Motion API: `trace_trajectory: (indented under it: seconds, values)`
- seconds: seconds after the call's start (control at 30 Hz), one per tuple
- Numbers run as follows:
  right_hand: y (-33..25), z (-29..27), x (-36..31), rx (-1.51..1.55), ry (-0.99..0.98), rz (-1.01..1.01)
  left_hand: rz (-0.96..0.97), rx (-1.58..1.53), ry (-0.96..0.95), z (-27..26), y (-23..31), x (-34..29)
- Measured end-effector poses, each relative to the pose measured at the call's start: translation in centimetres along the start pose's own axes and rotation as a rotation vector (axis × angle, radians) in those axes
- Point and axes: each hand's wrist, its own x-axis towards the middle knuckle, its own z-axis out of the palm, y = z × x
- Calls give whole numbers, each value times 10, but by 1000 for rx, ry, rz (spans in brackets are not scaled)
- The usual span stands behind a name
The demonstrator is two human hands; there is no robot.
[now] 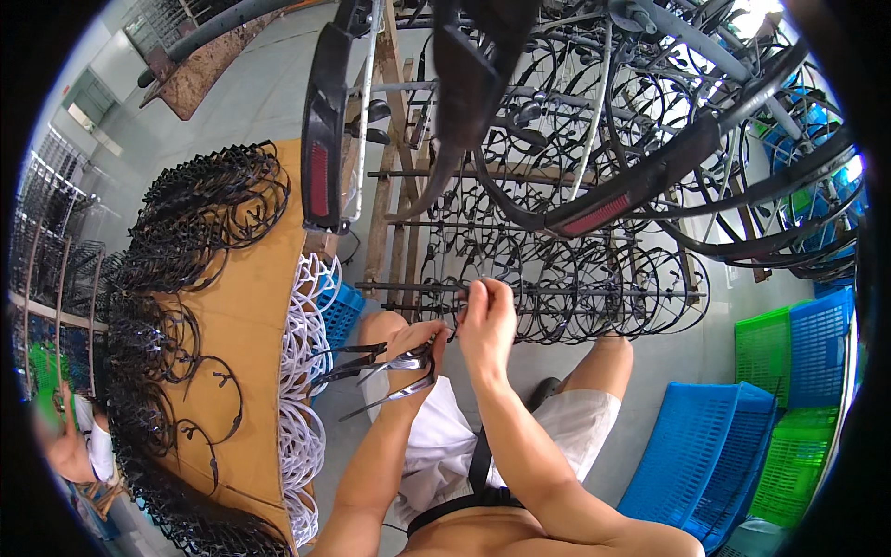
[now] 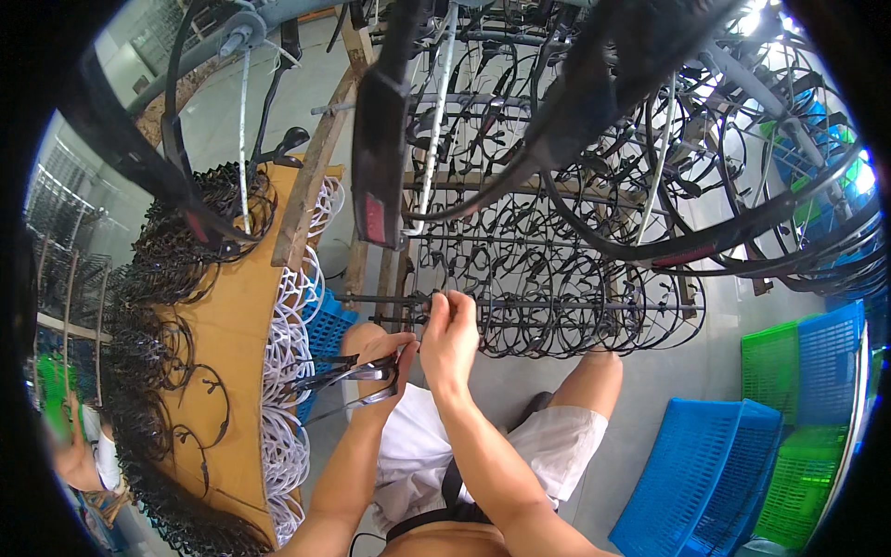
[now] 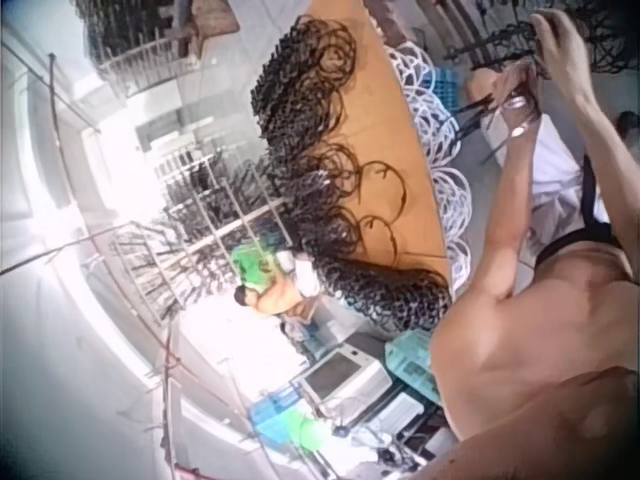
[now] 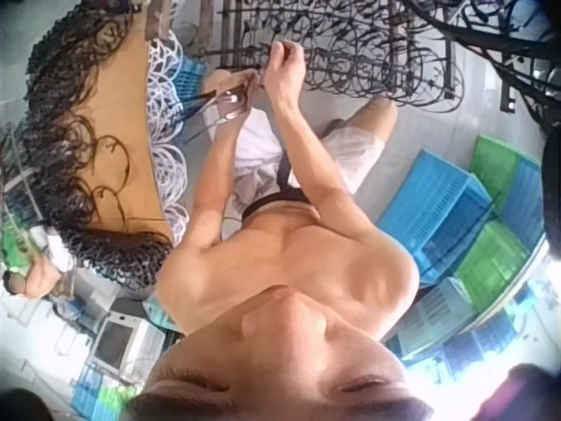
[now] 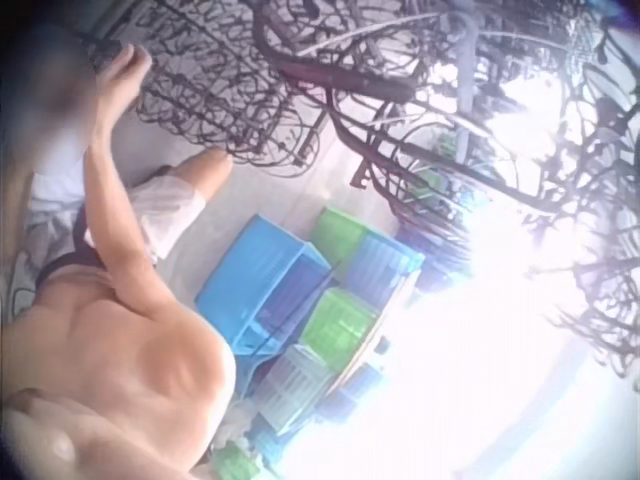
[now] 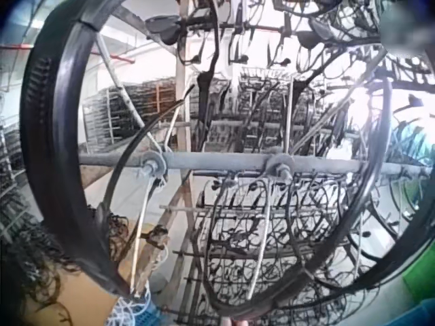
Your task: The person repeatedly picks up black cable loops from a table and hangs them onto a metal rack. They handle the cables one at a time, arranging them in rows on the rack.
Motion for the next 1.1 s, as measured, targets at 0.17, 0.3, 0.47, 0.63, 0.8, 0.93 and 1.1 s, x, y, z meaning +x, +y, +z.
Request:
trace_trajectory:
  seconds: [0.17, 0.3, 0.47, 0.63, 0.8, 0.93, 1.1]
  values:
    - [22, 23, 32, -34, -47, 137, 41, 59, 13, 2, -1, 4]
    - [17, 23, 26, -280, 10, 39, 15, 60, -25, -2, -2, 4]
    - [15, 18, 13, -354, -29, 8, 14, 5, -44, 0, -8, -3]
    - [50, 32, 37, -79, 54, 59, -36, 46, -87, 9, -18, -15]
    - [48, 36, 37, 213, 29, 180, -56, 41, -73, 10, -16, -15]
    - [50, 31, 34, 199, -47, 117, -21, 44, -72, 6, -11, -13]
    - [41, 34, 30, 269, 6, 141, -18, 11, -76, 7, -15, -13]
